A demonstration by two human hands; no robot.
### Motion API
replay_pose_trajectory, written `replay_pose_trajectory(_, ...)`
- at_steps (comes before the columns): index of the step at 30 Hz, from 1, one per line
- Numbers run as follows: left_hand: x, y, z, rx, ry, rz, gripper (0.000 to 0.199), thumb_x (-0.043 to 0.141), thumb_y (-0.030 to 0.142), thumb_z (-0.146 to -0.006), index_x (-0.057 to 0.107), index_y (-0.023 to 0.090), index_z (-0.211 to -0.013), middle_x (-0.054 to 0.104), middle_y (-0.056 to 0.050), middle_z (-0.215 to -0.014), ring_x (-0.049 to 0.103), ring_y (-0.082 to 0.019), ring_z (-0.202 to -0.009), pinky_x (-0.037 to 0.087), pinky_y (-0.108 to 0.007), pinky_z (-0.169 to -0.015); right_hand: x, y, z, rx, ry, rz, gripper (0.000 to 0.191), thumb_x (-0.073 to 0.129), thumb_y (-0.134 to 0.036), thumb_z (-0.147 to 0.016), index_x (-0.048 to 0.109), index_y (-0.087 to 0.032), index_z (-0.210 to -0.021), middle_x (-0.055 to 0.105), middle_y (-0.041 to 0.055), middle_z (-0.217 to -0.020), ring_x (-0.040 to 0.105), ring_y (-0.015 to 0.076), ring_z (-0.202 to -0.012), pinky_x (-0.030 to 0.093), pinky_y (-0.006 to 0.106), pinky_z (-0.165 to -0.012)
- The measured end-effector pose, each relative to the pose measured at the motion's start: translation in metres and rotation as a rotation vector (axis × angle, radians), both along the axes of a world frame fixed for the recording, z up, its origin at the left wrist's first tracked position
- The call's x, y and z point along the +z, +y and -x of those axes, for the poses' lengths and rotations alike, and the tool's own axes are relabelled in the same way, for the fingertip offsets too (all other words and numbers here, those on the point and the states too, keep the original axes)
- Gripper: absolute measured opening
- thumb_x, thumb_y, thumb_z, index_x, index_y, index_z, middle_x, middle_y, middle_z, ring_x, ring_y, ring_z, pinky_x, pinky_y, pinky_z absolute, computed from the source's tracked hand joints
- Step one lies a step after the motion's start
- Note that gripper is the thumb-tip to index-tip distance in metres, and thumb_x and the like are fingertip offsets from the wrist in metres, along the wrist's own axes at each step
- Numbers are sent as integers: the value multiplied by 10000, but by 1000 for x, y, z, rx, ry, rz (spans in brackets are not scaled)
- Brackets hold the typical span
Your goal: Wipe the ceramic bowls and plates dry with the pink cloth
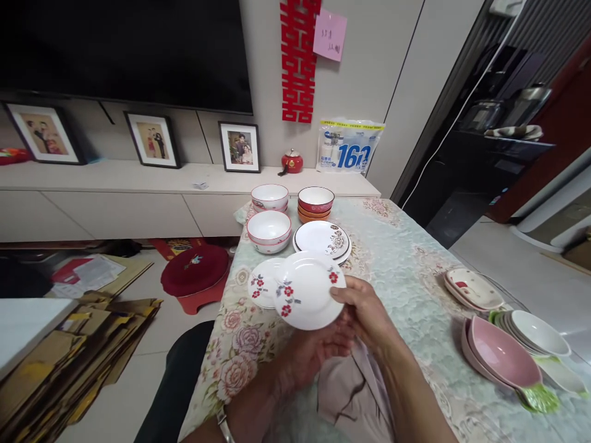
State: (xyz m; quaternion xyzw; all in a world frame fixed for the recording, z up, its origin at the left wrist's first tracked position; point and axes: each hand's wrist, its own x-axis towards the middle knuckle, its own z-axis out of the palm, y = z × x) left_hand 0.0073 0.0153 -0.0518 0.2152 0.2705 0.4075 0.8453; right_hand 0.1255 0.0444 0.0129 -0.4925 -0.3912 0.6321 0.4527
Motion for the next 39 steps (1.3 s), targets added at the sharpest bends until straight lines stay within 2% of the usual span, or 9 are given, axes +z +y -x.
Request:
replay_pose_trajectory(8, 9, 11, 9, 146, -283, 150, 713, 601, 692, -748, 667, 130, -1183, 709, -162, -1189, 608, -360, -1161, 505, -441, -902, -29, -29, -60, -85, -21, 27, 287, 851, -354, -585, 693, -137, -686, 536, -23, -510, 308, 32, -399, 239, 183, -381)
replay_pose_trajectory(14, -1, 8, 5, 228, -82, 100, 450, 811, 165, -555, 696, 102, -985, 757, -128, -960, 674, -324, -1022, 495, -430, -934, -49, -35, -66, -14, -147, -6, 391, 784, -513, -698, 625, -157, -661, 528, -24, -512, 399, 72, -440, 313, 206, -441)
replay_pose_trajectory(18, -2, 9, 8, 336, -66, 105, 461, 800, 142, -580, 685, 95, -1024, 761, -120, -941, 684, -316, -1010, 509, -433, -934, -45, -43, -75, 89, -393, -185, 363, 681, -551, -806, 678, -188, -814, 674, 45, -779, 618, 186, -736, 500, 300, -687)
replay_pose_trajectory(21, 3, 9, 10, 346, -94, 96, 526, 803, 128, -589, 675, 104, -1099, 759, -126, -1013, 681, -319, -1040, 508, -437, -951, -43, -50, -77, 232, -695, -388, 337, 751, -456, -759, 726, -238, -1014, 673, 88, -1136, 580, 293, -1135, 445, 427, -999)
replay_pose_trajectory(25, 3, 8, 9, 324, -85, 95, 541, 813, 139, -583, 677, 104, -1104, 765, -129, -985, 682, -323, -1040, 506, -443, -951, -50, -55, -74, 281, -915, -470, 247, 681, -355, -822, 722, -289, -1057, 673, 59, -1097, 598, 265, -1088, 482, 385, -937)
replay_pose_trajectory(28, 1, 7, 7, 317, -51, 103, 518, 817, 151, -565, 686, 99, -1064, 768, -116, -909, 692, -316, -998, 511, -432, -928, -57, -53, -82, 139, -953, -419, 183, 576, -356, -880, 726, -258, -915, 699, 44, -913, 652, 232, -888, 511, 347, -804)
replay_pose_trajectory(31, 0, 6, 5, 312, 0, 117, 527, 798, 151, -554, 682, 91, -1065, 763, -106, -853, 698, -303, -951, 513, -407, -895, -57, -54, -95, -250, -1035, -366, 236, 598, -434, -851, 713, -235, -905, 716, 55, -926, 658, 252, -861, 495, 369, -787)
replay_pose_trajectory(35, 4, 4, 3, 296, 49, 105, 575, 732, 113, -548, 667, 116, -1119, 763, -94, -886, 686, -289, -974, 507, -371, -868, -47, -59, -93, -702, -1083, -606, 278, 608, -455, -869, 680, -207, -972, 692, 80, -983, 638, 253, -902, 472, 373, -827)
replay_pose_trajectory(39, 9, 2, 1, 295, 62, 70, 686, 648, 39, -508, 639, 175, -1180, 755, -72, -1022, 671, -256, -993, 497, -325, -848, -53, -57, -71, -469, -1171, -759, 233, 562, -358, -920, 645, -212, -1081, 667, 83, -988, 632, 236, -913, 482, 352, -815)
